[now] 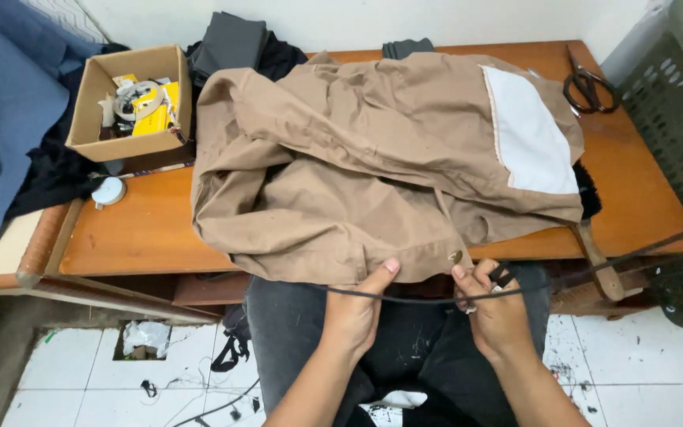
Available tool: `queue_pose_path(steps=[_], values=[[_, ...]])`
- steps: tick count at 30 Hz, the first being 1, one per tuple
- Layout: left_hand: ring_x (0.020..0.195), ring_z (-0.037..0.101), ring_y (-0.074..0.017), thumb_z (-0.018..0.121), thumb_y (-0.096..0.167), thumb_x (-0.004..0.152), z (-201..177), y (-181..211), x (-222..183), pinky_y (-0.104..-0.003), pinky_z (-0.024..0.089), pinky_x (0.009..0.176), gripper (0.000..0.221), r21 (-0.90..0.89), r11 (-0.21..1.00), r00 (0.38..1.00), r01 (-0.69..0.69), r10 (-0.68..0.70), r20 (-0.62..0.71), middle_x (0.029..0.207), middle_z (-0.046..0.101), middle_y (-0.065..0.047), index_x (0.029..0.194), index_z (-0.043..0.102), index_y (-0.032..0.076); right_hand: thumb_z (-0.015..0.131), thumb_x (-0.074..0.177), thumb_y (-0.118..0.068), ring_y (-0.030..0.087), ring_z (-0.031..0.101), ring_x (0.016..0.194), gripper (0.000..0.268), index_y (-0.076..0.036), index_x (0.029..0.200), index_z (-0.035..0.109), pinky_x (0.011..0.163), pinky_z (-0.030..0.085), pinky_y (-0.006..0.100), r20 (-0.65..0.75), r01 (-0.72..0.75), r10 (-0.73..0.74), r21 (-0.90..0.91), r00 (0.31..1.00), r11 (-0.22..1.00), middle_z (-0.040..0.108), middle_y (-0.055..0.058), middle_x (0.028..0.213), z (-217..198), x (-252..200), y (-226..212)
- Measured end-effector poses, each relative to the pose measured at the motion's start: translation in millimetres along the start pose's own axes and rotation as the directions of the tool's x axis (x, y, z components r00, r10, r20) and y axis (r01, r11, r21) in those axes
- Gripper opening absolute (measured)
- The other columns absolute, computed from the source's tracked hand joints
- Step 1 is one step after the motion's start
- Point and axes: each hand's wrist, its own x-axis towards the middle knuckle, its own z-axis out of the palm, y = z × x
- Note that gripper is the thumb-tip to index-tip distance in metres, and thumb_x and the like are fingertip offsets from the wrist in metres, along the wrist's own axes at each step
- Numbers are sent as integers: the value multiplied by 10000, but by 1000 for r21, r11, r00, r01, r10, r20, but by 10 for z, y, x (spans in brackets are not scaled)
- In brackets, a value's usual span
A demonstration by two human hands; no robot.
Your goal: Trimming loose threads from a brown garment using thread nippers at a finishing station.
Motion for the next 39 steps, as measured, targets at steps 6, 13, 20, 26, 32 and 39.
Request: queue_pose_path(steps=[6, 13, 20, 26, 32, 39], values=[[963, 578, -247, 601, -69, 689, -114, -75, -17, -351, 486, 856, 336, 10, 993, 983, 122, -119, -141, 1020, 606, -135, 1018, 566, -11, 576, 756, -41, 123, 453, 402, 386, -131, 507, 295, 371, 312, 216, -114, 8, -22, -127, 993, 992, 641, 195, 817, -15, -118, 39], [931, 566, -222, 584, -62, 729, -205, -178, -35, -330, 490, 794, 315, -28, 996, 985, 86, -89, -146, 964, 580, -95, 1025, 532, 33, 544, 774, -58, 175, 677, 628, 421, -127, 478, 252, 474, 488, 240, 401, 160, -37, -279, 915, 947, 709, 181, 728, 17, -236, 385], [983, 551, -229, 546, -17, 779, -390, -343, -45, -363, 476, 852, 220, -42, 999, 975, -5, -4, -224, 981, 573, -113, 996, 537, 15, 653, 759, -148, 86, 518, 500, 484, -127, 485, 254, 464, 349, 221, 551, 360, 84, -647, 831, 672, 334, -14, 399, -100, -241, 1078], [1080, 511, -269, 502, -30, 780, -348, -162, -92, -430, 446, 915, 272, -101, 992, 938, 76, -105, -331, 1101, 540, -157, 1051, 515, -20, 566, 816, -340, 179, 533, 471, 398, -117, 525, 413, 459, 324, 329, 520, 400, 348, -843, 780, 360, 507, 18, 476, -172, -254, 1302], [955, 529, -157, 551, -24, 765, -602, -321, -29, -322, 451, 776, 268, -128, 986, 910, 110, -151, -386, 1026, 560, -52, 1029, 562, 24, 559, 810, -356, 195, 568, 556, 314, -124, 602, 517, 488, 373, 338, 517, 430, 413, -855, 750, 291, 573, 26, 573, -233, -286, 1428], [727, 443, -138, 498, 127, 622, -1155, -438, 130, -270, 373, 693, 66, 909, 374, 980, 181, -147, -134, 708, 463, -3, 665, 457, 97, 479, 784, -214, 245, 505, 736, 161, -146, 650, 538, 554, 387, 410, 512, 642, 664, -764, 546, 61, 553, 56, 690, -448, -227, 1725]])
